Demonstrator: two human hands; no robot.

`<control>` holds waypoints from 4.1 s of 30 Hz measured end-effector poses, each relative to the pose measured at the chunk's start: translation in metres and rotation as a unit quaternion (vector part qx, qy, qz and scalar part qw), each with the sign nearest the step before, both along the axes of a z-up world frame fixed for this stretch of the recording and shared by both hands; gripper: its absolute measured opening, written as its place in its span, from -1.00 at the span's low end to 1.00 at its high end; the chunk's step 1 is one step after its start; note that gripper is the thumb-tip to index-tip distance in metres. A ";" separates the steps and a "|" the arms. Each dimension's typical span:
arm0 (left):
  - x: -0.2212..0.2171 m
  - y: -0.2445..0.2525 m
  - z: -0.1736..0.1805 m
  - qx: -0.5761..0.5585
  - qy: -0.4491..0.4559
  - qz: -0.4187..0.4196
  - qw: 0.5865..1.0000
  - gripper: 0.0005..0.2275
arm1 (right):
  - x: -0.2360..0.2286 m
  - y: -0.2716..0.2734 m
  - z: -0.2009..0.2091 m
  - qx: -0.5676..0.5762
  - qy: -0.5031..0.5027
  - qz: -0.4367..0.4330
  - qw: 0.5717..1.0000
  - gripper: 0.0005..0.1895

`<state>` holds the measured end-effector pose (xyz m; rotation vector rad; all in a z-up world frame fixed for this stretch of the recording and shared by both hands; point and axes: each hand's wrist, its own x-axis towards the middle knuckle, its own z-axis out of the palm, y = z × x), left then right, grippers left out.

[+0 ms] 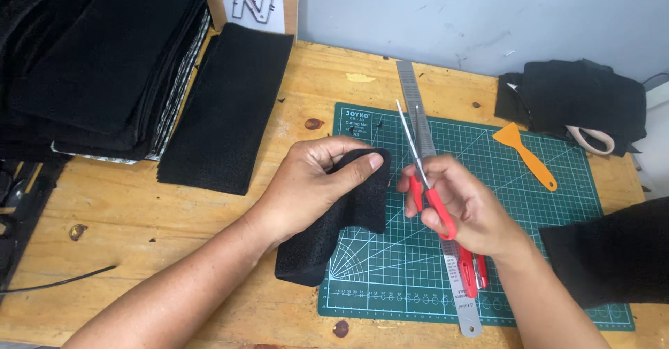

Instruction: Trimming the edges of black fabric pieces with scissors on a cutting mat

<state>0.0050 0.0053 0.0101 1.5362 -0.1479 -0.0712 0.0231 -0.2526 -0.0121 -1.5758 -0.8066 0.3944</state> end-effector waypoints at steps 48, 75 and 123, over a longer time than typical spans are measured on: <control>0.012 -0.003 -0.022 -0.210 0.025 0.101 0.972 -0.82 | 0.004 0.004 -0.027 0.173 -0.004 -0.102 0.980 -0.43; 0.013 -0.001 -0.023 -0.144 -0.014 0.116 0.983 -0.87 | -0.009 0.019 -0.009 0.029 0.016 -0.040 0.999 -0.46; 0.001 -0.006 -0.010 0.008 0.080 -0.057 0.995 -0.87 | -0.003 0.008 -0.002 0.020 -0.009 0.013 1.000 -0.54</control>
